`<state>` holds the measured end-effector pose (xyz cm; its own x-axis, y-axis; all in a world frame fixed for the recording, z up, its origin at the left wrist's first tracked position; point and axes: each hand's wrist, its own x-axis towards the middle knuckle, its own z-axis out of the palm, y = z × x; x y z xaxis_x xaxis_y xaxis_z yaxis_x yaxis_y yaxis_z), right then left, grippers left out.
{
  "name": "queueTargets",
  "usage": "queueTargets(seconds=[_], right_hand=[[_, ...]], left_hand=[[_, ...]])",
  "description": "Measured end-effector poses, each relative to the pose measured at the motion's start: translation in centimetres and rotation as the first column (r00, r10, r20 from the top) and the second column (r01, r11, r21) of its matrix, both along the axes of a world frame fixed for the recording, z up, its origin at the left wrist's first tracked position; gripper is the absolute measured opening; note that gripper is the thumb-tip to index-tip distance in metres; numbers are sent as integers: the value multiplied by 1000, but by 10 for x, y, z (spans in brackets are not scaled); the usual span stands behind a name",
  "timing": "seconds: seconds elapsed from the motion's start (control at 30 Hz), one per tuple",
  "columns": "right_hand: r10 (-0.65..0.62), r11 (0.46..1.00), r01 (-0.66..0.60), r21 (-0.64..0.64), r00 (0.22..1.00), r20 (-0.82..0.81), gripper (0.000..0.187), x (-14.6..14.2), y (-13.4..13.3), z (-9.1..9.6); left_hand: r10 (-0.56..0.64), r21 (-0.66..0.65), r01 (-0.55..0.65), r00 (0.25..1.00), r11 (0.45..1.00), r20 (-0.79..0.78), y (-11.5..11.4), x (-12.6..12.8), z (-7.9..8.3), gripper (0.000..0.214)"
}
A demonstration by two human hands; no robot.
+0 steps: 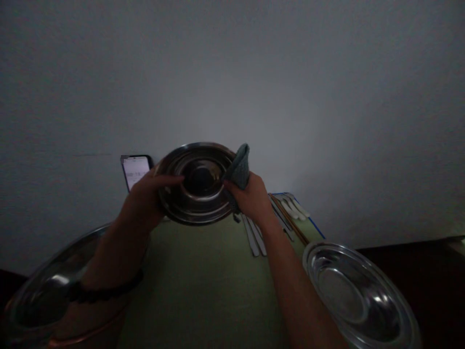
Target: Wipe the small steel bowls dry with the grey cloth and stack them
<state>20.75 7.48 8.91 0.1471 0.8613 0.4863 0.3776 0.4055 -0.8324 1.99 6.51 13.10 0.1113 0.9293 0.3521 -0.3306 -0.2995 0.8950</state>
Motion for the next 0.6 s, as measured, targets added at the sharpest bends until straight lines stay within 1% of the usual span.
queueTargets(seconds=[0.07,0.1,0.17,0.23,0.33,0.4,0.43,0.47,0.5,0.53,0.6], right_hand=[[-85,995,72,72,976,200,20,11,-9,13],[-129,989,106,101,954,272,19,15,-13,17],[-220,971,170,167,908,357,17,20,-19,23],[-318,937,232,260,876,363,18,20,-22,23],[-446,856,322,404,855,264,19,15,-21,21],[-499,806,386,448,850,166,21,9,-20,19],[-510,791,414,451,853,111,22,6,-19,19],[-505,785,434,442,862,51,23,2,-18,19],[-481,793,440,421,877,-10,24,-1,-17,18],[-441,812,433,391,894,-74,25,-4,-16,17],[-339,869,388,307,919,-200,29,-10,-11,12]], left_hand=[[-111,-20,110,987,994,-115,-1,-1,-4,45],[-159,-26,157,974,987,-160,-1,0,-7,44],[-230,-20,232,949,973,-217,-1,4,-11,44],[-267,3,275,935,961,-234,-1,8,-13,45],[-301,36,312,936,949,-180,-4,10,-11,42],[-311,42,316,945,948,-96,-6,11,-9,39],[-308,39,310,950,950,-51,-7,12,-8,38],[-296,35,296,955,955,-8,-8,14,-8,37],[-271,31,270,962,962,33,-8,17,-8,34],[-235,27,234,969,972,77,-9,20,-8,31],[-128,19,127,977,992,170,-10,28,-10,25]])
